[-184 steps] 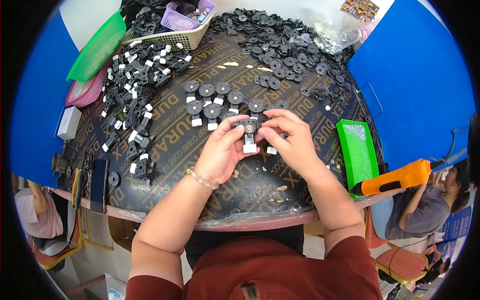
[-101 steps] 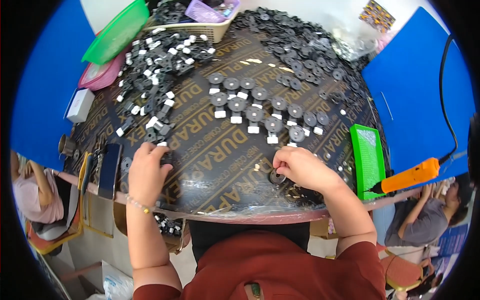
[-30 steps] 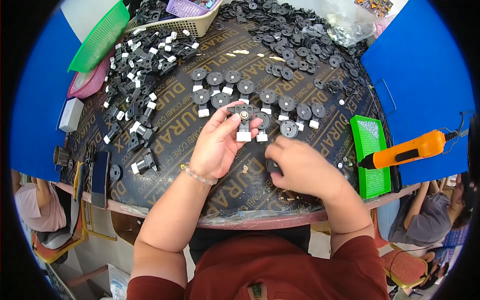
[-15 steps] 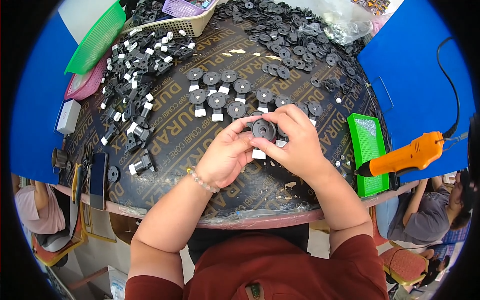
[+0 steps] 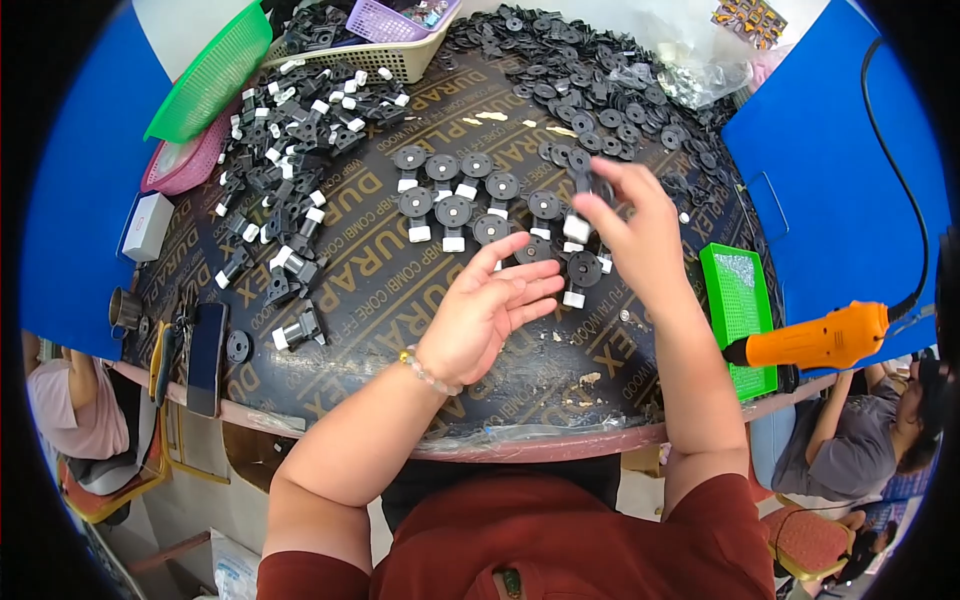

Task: Assembling small plastic toy components by hand at a factory workbench.

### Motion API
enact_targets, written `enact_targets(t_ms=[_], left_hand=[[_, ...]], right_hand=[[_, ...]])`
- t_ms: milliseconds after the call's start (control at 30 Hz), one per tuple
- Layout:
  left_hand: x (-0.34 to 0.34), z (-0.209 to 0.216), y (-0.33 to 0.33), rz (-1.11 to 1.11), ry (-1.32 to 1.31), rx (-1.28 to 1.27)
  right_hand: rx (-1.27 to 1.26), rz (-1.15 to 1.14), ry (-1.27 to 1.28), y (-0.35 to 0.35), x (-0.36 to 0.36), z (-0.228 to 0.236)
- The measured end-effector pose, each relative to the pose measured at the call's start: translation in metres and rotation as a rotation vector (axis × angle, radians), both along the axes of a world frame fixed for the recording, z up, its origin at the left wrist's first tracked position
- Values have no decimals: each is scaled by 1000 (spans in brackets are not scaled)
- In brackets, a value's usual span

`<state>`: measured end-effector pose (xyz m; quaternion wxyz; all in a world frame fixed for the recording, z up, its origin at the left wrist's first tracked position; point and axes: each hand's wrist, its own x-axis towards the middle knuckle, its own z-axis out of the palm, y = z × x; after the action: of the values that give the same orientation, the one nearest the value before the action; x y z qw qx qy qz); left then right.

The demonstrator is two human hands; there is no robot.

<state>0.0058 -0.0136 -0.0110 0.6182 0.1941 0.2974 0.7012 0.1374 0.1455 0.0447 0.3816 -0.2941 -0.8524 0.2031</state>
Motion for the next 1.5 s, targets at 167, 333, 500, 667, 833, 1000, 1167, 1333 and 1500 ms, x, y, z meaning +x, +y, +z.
enact_targets(t_ms=[167, 333, 500, 667, 833, 1000, 1167, 1333, 1500], left_hand=[[-2, -2, -2, -73, 131, 5], [-11, -10, 3, -22, 143, -65], [-10, -9, 2, -63, 111, -80], [-6, -11, 0, -54, -8, -122], [-6, -17, 5, 33, -75, -205], [-6, -21, 9, 91, -180, -188], [-6, -38, 6, -77, -166, -192], [1, -22, 4, -157, -40, -194], [-17, -20, 9, 247, -255, -45]], right_hand=[[-32, 46, 16, 46, -87, -16], [-38, 41, -158, 97, -176, -46], [-200, 96, -403, 111, -204, -67], [199, 287, -258, 53, -217, -42], [417, 1017, -345, -57, -244, -31], [512, 1147, -390, -97, -244, -60], [450, 1167, -390, -88, -226, -64], [187, 1143, -319, -69, -207, -48], [-643, 772, -207, -35, -161, 36]])
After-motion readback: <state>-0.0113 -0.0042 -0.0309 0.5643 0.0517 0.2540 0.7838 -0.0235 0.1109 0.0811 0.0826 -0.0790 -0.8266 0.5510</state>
